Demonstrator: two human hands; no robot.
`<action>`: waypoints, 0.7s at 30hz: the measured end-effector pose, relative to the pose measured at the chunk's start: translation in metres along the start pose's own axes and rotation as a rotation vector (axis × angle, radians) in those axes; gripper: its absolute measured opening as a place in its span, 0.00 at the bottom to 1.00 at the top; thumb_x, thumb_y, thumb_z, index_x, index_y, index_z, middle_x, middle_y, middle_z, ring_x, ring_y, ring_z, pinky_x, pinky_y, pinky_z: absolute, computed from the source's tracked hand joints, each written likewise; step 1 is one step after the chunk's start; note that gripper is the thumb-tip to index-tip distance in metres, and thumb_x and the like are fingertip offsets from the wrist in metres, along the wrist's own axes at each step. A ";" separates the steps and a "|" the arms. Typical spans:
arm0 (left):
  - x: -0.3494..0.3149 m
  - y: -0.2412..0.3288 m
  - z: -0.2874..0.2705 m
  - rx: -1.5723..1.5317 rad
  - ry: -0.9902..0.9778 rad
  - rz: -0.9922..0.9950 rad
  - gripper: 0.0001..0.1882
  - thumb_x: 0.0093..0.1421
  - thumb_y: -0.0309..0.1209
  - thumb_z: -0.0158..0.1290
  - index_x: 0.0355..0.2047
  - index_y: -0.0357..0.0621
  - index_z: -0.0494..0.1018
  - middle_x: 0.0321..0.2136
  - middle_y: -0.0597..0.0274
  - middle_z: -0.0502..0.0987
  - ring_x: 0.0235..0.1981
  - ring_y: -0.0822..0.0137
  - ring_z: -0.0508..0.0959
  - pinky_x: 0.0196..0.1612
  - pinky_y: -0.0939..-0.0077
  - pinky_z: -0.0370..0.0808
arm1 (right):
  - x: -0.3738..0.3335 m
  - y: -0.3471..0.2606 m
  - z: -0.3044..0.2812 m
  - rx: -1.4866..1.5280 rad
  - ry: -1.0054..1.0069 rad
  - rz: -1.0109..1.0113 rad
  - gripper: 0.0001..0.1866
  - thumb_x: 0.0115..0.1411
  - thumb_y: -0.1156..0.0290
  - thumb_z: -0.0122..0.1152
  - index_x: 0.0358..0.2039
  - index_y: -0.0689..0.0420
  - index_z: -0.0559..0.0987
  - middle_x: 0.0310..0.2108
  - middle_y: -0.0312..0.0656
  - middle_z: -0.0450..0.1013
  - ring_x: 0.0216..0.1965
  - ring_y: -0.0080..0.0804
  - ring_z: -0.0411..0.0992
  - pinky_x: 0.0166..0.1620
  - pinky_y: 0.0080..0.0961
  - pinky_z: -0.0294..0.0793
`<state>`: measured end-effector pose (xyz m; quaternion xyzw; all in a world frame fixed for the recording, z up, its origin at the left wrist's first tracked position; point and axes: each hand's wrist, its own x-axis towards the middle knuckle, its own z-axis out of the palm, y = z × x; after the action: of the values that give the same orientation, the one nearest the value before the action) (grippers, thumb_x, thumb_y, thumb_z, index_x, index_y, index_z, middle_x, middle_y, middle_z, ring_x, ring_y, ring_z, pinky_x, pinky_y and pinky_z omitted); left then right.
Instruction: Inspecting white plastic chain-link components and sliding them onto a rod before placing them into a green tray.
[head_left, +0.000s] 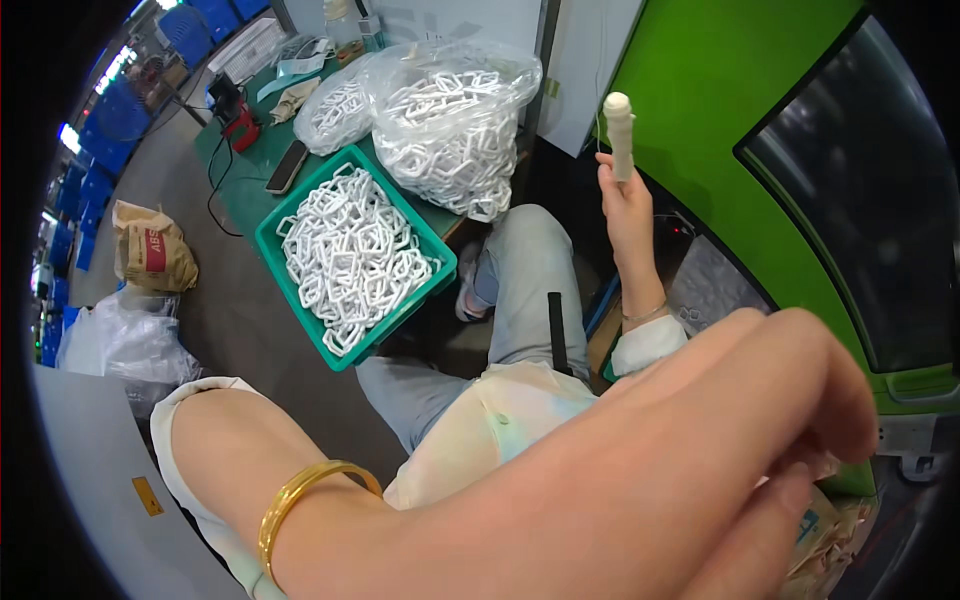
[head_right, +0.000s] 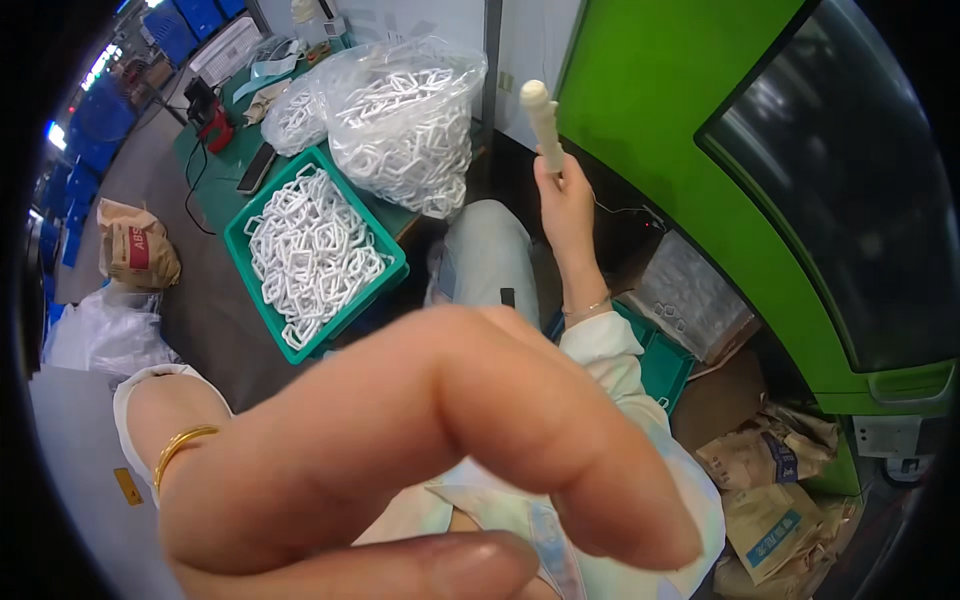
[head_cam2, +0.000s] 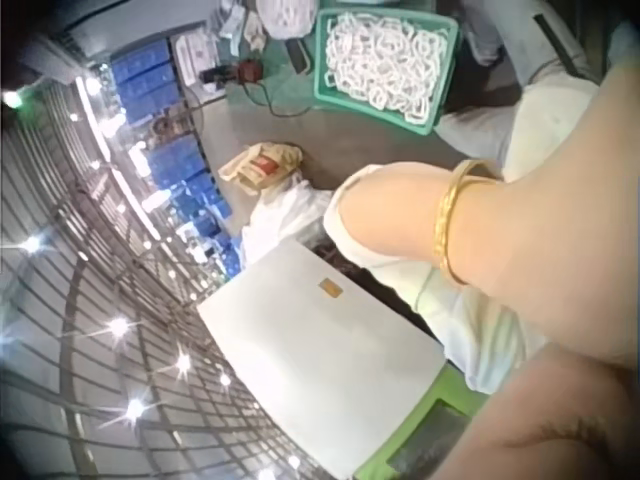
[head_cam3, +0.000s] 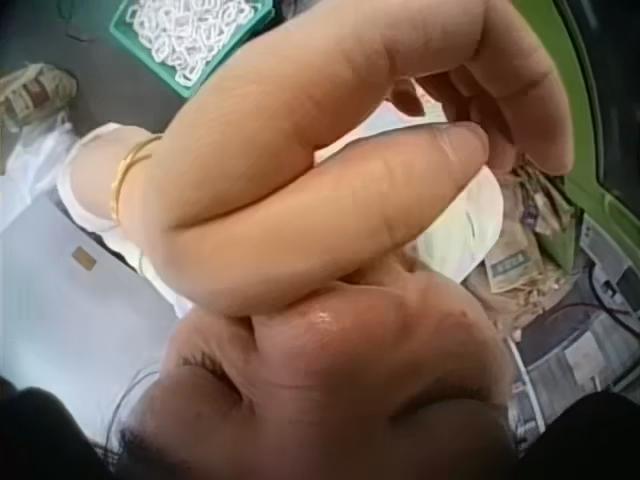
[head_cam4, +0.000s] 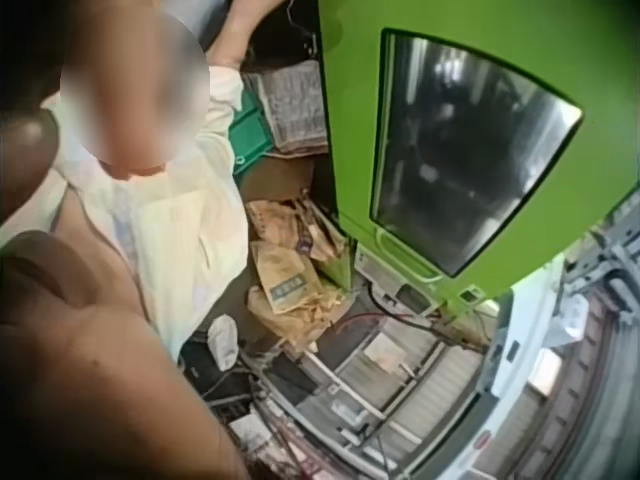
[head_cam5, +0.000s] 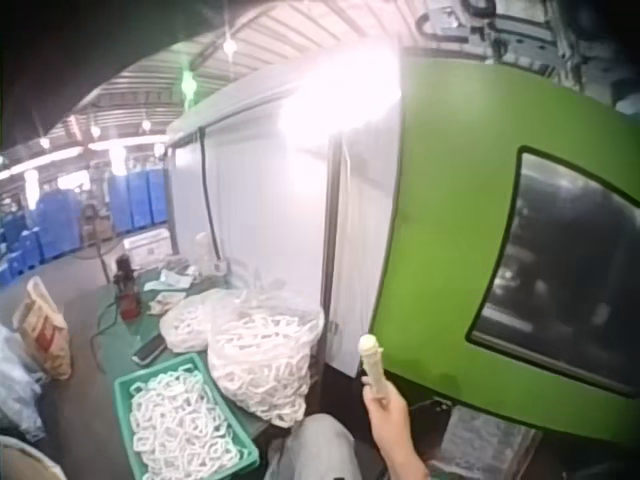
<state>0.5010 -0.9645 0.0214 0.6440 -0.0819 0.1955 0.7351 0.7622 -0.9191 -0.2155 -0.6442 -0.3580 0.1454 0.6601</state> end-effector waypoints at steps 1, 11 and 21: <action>0.015 -0.012 0.009 0.000 0.008 -0.003 0.18 0.61 0.23 0.45 0.52 0.34 0.67 0.46 0.57 0.72 0.47 0.69 0.71 0.52 0.73 0.67 | -0.002 -0.003 0.003 0.011 -0.024 -0.004 0.15 0.68 0.65 0.54 0.50 0.59 0.76 0.21 0.22 0.58 0.18 0.10 0.52 0.21 0.13 0.49; 0.040 -0.022 0.007 0.021 0.186 -0.061 0.19 0.61 0.24 0.45 0.53 0.33 0.66 0.48 0.56 0.72 0.48 0.69 0.71 0.53 0.73 0.67 | -0.001 -0.008 0.024 0.097 -0.091 0.056 0.15 0.69 0.65 0.54 0.51 0.60 0.76 0.21 0.21 0.57 0.18 0.09 0.50 0.21 0.12 0.47; 0.006 -0.047 -0.151 1.051 0.393 -0.039 0.17 0.62 0.26 0.50 0.51 0.37 0.68 0.46 0.57 0.73 0.48 0.65 0.73 0.51 0.73 0.68 | 0.017 -0.003 0.030 0.054 -0.199 0.173 0.15 0.69 0.64 0.52 0.49 0.60 0.78 0.24 0.25 0.61 0.24 0.10 0.56 0.27 0.14 0.55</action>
<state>0.5050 -0.8204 -0.0435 0.8764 0.1770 0.3130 0.3203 0.7537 -0.8854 -0.2102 -0.6370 -0.3606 0.2747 0.6235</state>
